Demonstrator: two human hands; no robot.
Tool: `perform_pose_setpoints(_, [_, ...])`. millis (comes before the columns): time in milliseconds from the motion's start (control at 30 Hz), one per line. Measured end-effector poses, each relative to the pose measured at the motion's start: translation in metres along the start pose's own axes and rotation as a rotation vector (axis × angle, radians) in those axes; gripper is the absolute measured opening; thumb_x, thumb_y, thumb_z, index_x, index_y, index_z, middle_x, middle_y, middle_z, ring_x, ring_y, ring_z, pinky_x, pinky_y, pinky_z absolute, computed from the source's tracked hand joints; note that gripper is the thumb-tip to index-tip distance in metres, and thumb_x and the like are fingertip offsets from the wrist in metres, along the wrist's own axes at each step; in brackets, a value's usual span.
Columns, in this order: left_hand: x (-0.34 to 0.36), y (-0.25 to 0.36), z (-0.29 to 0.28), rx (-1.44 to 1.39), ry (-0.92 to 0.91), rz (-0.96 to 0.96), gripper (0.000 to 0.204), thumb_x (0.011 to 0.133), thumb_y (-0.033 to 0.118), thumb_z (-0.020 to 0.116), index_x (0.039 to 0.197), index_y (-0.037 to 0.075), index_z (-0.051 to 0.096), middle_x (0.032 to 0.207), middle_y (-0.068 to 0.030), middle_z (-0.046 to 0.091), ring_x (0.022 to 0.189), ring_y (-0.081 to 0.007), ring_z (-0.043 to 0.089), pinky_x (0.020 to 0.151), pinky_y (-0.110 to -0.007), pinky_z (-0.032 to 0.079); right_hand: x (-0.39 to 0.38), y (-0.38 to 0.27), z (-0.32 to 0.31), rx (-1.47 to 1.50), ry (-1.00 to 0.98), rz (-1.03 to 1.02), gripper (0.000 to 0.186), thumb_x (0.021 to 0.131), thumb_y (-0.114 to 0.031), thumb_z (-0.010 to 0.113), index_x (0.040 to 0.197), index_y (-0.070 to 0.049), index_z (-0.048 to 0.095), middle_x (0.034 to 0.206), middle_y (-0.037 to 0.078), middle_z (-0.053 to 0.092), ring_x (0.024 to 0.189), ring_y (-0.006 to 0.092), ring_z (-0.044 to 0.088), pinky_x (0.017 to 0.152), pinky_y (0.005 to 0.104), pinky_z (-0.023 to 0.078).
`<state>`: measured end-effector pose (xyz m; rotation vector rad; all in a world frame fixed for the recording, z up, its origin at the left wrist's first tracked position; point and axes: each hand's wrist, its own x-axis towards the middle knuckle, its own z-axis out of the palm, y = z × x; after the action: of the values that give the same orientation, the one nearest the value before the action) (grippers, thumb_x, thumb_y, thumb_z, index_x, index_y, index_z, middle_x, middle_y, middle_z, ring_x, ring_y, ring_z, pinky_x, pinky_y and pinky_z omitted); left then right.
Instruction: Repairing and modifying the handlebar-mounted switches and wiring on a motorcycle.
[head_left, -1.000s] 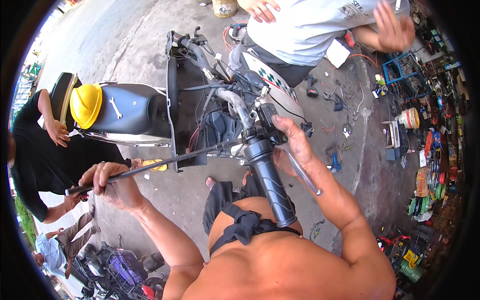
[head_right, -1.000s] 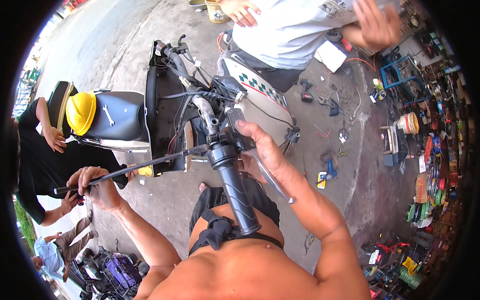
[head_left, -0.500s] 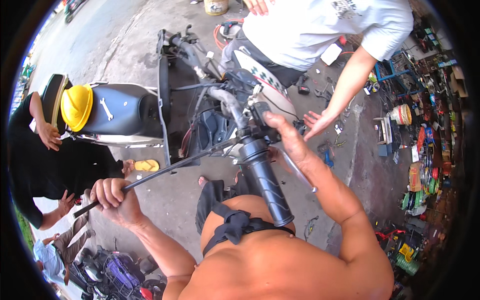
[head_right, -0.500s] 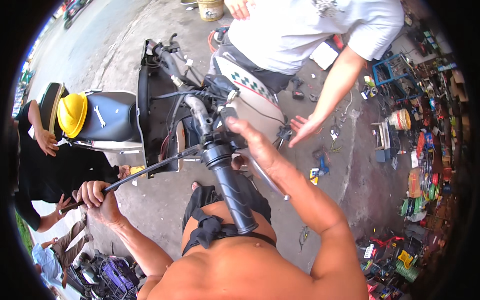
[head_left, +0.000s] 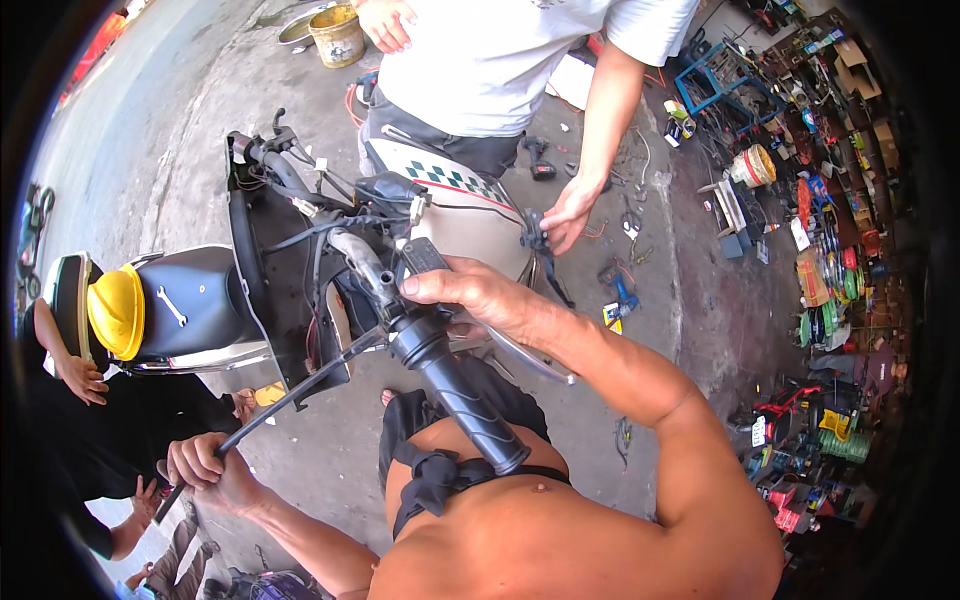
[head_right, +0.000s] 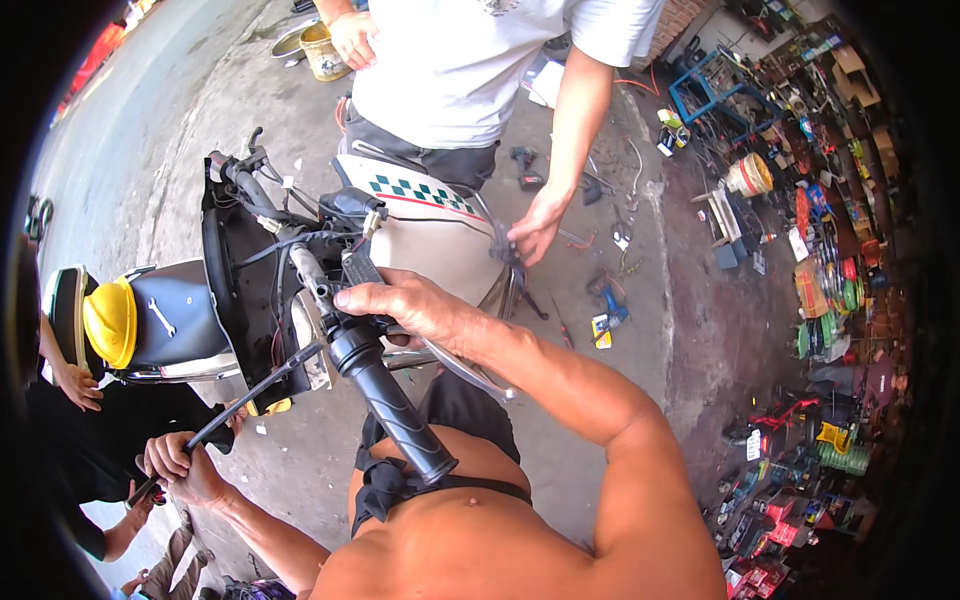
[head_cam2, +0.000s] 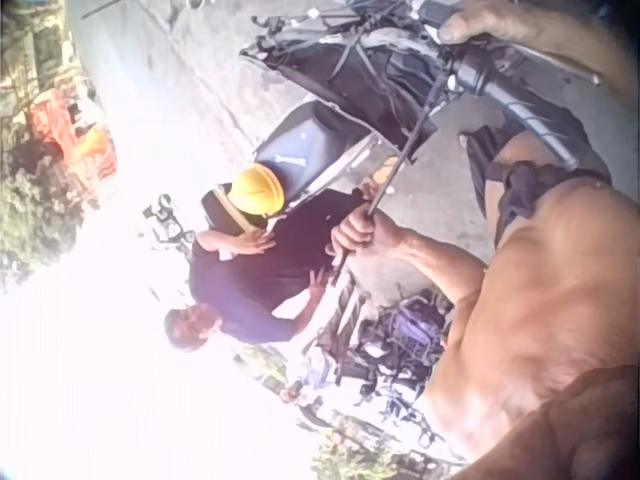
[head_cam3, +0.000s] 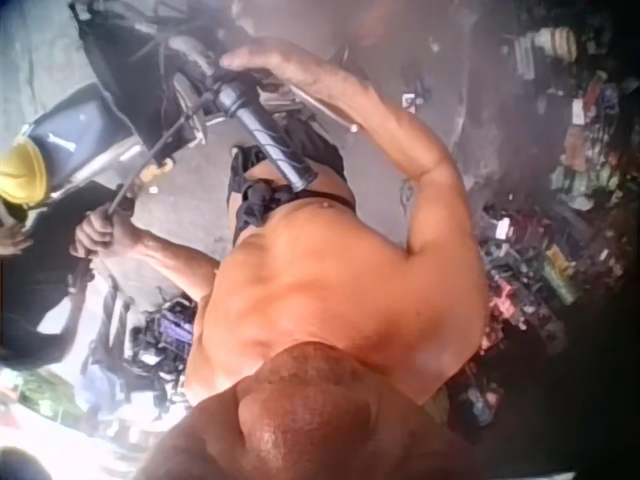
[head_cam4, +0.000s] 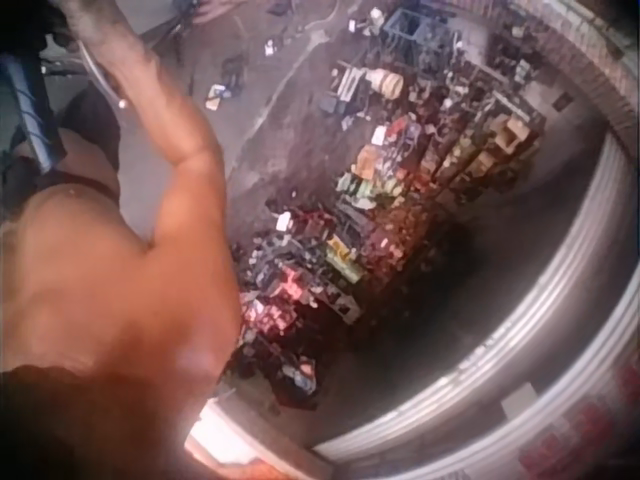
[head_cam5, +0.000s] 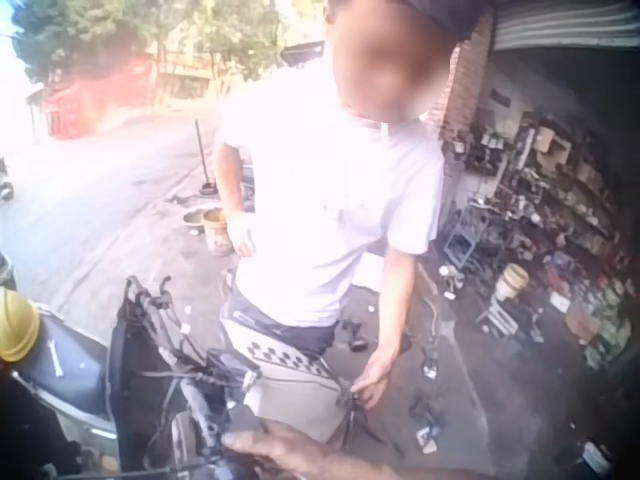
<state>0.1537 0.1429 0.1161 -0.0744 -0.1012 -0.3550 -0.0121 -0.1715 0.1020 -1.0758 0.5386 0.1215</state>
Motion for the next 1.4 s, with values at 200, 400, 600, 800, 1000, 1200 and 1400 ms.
perform_pose_setpoints(200, [0.008, -0.011, 0.007, -0.096, -0.193, -0.141, 0.037, 0.090, 0.018, 0.052, 0.054, 0.013, 0.045, 0.040, 0.0040, 0.034, 0.033, -0.0059, 0.022, 0.037, -0.025, 0.015, -0.004, -0.003, 0.002, -0.058, 0.037, 0.023, 0.042, 0.082, -0.046, 0.064, 0.097, -0.007, 0.061, 0.069, -0.003, 0.053, 0.046, 0.0040, 0.038, 0.040, 0.0212, 0.025])
perform_pose_setpoints(400, [0.005, -0.005, 0.000, -0.123, -0.177, -0.151, 0.036, 0.088, 0.017, 0.052, 0.053, 0.013, 0.045, 0.040, 0.0039, 0.034, 0.033, -0.0057, 0.023, 0.038, -0.025, 0.014, -0.003, 0.001, 0.005, -0.050, 0.048, 0.007, 0.042, 0.082, -0.048, 0.064, 0.096, -0.010, 0.061, 0.069, -0.003, 0.055, 0.047, 0.0033, 0.039, 0.041, 0.0211, 0.026])
perform_pose_setpoints(600, [-0.003, -0.008, -0.009, -0.146, -0.126, -0.100, 0.036, 0.089, 0.015, 0.051, 0.054, 0.015, 0.043, 0.040, 0.0059, 0.033, 0.033, -0.0054, 0.021, 0.039, -0.026, 0.014, -0.006, -0.005, 0.003, -0.084, 0.044, 0.051, 0.050, 0.087, -0.061, 0.052, 0.094, -0.012, 0.061, 0.068, -0.006, 0.057, 0.047, 0.0025, 0.042, 0.040, 0.0204, 0.026])
perform_pose_setpoints(800, [-0.007, -0.005, -0.011, -0.123, -0.128, -0.081, 0.037, 0.092, 0.017, 0.050, 0.056, 0.015, 0.043, 0.041, 0.0053, 0.034, 0.033, -0.0061, 0.022, 0.039, -0.026, 0.014, -0.007, -0.001, 0.002, 0.113, 0.083, 0.031, 0.067, 0.092, -0.068, 0.032, 0.105, -0.010, 0.061, 0.079, 0.001, 0.064, 0.051, 0.0054, 0.049, 0.037, 0.0212, 0.028])
perform_pose_setpoints(1000, [-0.009, -0.003, -0.010, -0.124, -0.116, -0.076, 0.038, 0.094, 0.020, 0.050, 0.057, 0.015, 0.045, 0.041, 0.0051, 0.034, 0.033, -0.0064, 0.022, 0.039, -0.026, 0.014, -0.008, -0.001, 0.003, 0.137, 0.108, 0.046, 0.058, 0.097, -0.058, 0.030, 0.108, -0.009, 0.060, 0.082, 0.002, 0.064, 0.051, 0.0066, 0.051, 0.035, 0.0215, 0.031])
perform_pose_setpoints(1200, [-0.008, -0.004, -0.012, -0.127, -0.105, -0.090, 0.037, 0.093, 0.019, 0.051, 0.057, 0.014, 0.046, 0.041, 0.0049, 0.034, 0.033, -0.0065, 0.022, 0.040, -0.026, 0.015, -0.007, 0.000, 0.004, 0.140, 0.164, 0.050, 0.058, 0.097, -0.057, 0.031, 0.105, -0.009, 0.062, 0.078, 0.001, 0.063, 0.048, 0.0067, 0.049, 0.035, 0.0217, 0.030])
perform_pose_setpoints(1400, [-0.008, -0.001, -0.007, -0.111, -0.108, -0.085, 0.038, 0.093, 0.018, 0.048, 0.055, 0.013, 0.043, 0.041, 0.0050, 0.033, 0.033, -0.0055, 0.023, 0.039, -0.025, 0.015, 0.000, 0.009, -0.003, 0.116, 0.055, 0.073, 0.056, 0.096, -0.058, 0.032, 0.102, -0.012, 0.063, 0.084, -0.001, 0.064, 0.070, 0.0042, 0.057, 0.036, 0.0196, 0.034])
